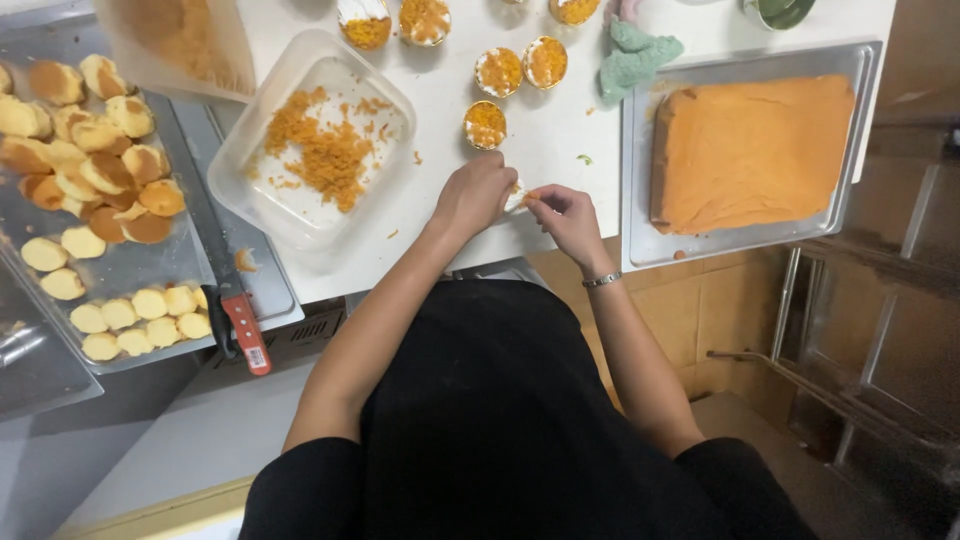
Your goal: Decorating small pastries by adding orange crumbs on top of cream frosting.
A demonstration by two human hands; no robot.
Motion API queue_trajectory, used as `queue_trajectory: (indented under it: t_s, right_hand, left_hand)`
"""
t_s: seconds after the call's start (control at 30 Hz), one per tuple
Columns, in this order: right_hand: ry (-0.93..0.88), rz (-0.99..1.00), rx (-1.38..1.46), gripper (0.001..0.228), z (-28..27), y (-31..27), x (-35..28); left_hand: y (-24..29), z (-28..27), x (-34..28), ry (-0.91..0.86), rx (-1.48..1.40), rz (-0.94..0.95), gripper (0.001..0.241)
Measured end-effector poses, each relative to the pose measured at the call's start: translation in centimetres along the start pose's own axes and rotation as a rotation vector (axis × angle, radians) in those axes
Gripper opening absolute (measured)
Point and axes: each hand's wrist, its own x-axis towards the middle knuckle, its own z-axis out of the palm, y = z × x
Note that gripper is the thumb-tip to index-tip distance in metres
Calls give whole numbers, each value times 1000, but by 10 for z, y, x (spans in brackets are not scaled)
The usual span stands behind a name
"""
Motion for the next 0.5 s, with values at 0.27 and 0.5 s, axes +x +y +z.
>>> queue_trajectory:
  t_s: [0.27,0.5]
  right_hand:
    - [-8,6,97,12,-6,-3,0]
    - [-36,72,244,11,-6,-2,5]
  left_hand:
    - [2,-9,-5,49,-67,5,10]
    - [-3,-10,-16,40,-207,-92,11]
